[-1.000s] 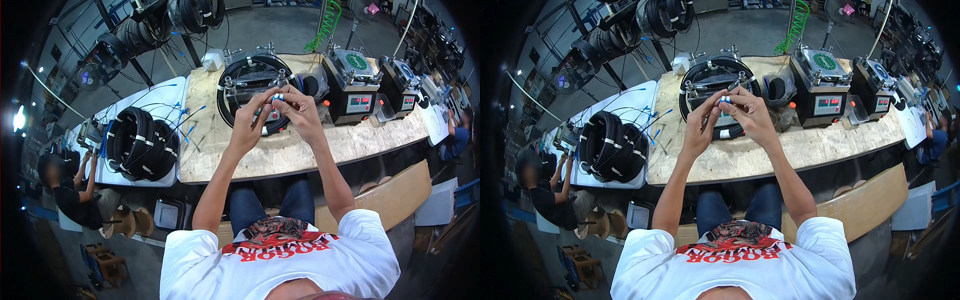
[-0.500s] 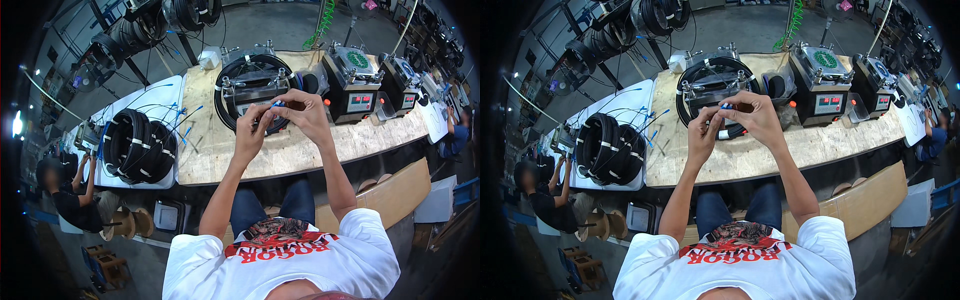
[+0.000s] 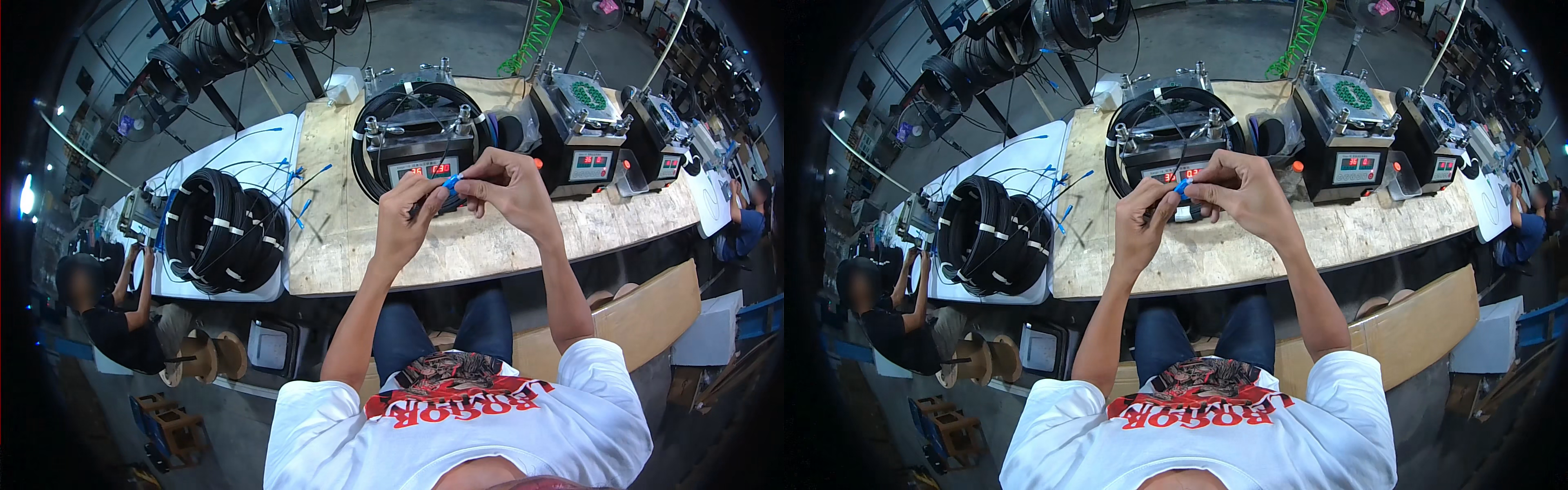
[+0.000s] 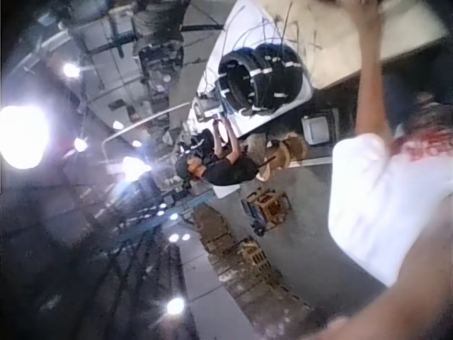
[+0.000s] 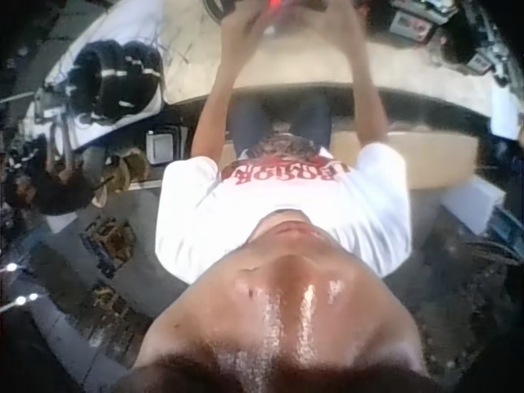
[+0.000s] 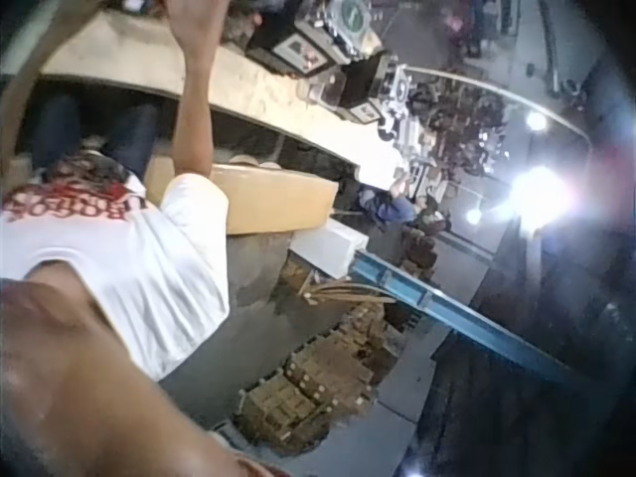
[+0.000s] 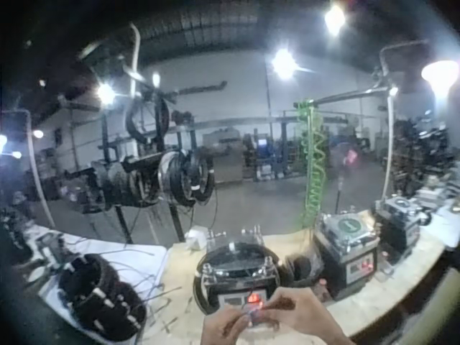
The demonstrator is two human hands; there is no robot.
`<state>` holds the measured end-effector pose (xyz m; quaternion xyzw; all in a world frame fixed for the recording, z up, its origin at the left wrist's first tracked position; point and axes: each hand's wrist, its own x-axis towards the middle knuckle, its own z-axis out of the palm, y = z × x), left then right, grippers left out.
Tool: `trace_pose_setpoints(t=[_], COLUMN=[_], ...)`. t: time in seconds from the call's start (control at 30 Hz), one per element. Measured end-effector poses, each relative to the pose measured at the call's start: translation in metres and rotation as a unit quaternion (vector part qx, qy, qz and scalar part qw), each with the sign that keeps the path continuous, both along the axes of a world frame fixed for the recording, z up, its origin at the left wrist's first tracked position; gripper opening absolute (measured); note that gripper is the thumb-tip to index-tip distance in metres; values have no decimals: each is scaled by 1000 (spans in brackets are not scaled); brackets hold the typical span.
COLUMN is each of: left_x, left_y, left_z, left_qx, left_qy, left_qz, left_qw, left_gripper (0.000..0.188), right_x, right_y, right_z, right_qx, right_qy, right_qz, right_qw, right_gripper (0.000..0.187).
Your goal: The recorder uses industrial heat or compression machines to assemble and test connectors on large cable coils.
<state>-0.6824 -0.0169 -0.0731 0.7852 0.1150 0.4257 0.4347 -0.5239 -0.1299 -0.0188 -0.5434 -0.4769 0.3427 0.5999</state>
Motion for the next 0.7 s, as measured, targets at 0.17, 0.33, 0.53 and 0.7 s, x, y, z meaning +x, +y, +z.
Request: trace_pose_setpoints(t=[0.17, 0.33, 0.53, 0.7], left_x=[-6, -10, -12, -9], left_y=[-2, -6, -6, -5], left_z=[3, 5, 1, 1], left_qx=[-51, -124, -59, -23], left_qy=[-12, -38, -34, -40], left_qz=[-20, -44, -11, 15], left_qw=[998, 991, 998, 999], left_gripper=[16, 15, 17, 21], right_x=[-7, -4, -5, -5], right_y=[-2, -4, -1, 2], right_z=[3, -1, -6, -15], right_qx=[17, 34, 8, 34], right_qy=[48, 77, 101, 102], right_qz=[28, 79, 125, 136], right_qw=[998, 993, 987, 985], right_gripper=[14, 14, 15, 16])
